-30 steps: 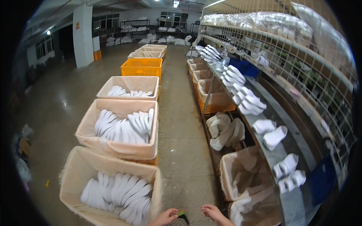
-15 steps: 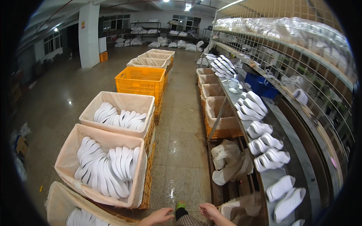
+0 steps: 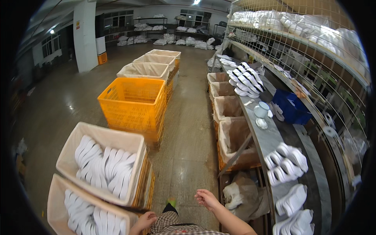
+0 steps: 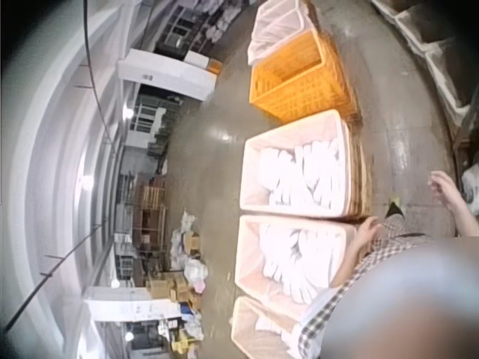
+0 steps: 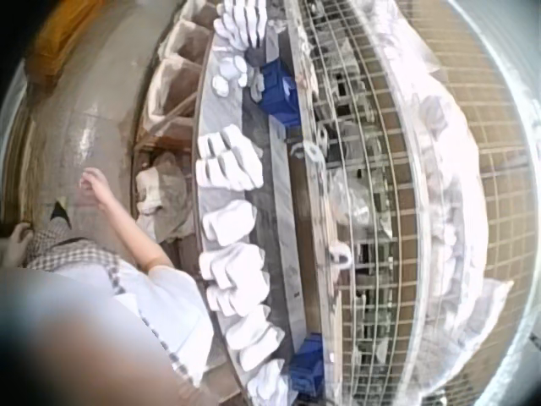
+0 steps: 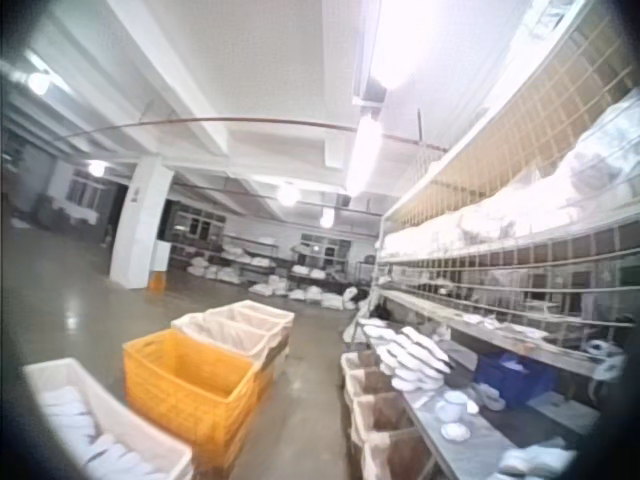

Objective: The person walks through a shoe factory area and repeatedly picks up white slip-on shoes from a table and crates. They turn the shoes over to view the soles, compare pairs, and place them back on the table or into crates. The person also briefly uses a pen to point at a document on the table.

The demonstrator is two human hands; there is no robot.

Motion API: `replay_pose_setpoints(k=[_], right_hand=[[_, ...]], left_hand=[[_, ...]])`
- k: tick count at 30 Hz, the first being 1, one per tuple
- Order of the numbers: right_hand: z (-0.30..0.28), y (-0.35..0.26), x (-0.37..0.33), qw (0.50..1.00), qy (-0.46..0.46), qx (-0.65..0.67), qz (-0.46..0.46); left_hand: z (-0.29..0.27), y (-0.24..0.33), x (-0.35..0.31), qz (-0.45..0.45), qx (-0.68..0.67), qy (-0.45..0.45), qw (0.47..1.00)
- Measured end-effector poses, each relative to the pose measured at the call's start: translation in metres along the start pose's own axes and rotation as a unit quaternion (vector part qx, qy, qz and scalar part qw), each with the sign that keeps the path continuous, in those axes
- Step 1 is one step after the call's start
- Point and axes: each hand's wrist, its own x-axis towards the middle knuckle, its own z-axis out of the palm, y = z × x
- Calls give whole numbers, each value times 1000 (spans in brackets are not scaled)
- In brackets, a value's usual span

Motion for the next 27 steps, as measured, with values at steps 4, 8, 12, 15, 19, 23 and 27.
replay_pose_setpoints(k=[4, 8, 12, 15, 19, 23, 27], right_hand=[[-4, -94, 79, 994, 53, 92, -6], [-18, -194, 136, 990, 89, 94, -60], [-54, -268, 209, 967, 145, 176, -115], [-89, -319, 275, 942, 174, 206, -197], [-134, -429, 355, 888, 243, 231, -315], [-179, -544, 409, 841, 311, 263, -356], [-237, -616, 456, 805, 363, 294, -366]], left_hand=[[-57, 125, 124, 71, 211, 41, 974], [-77, 275, 239, 194, 272, -9, 943], [-57, 398, 354, 230, 307, -110, 917], [-34, 460, 434, 230, 329, -149, 904], [-11, 535, 528, 206, 321, -217, 899], [-1, 616, 616, 210, 324, -234, 892], [29, 696, 712, 237, 223, -197, 925]])
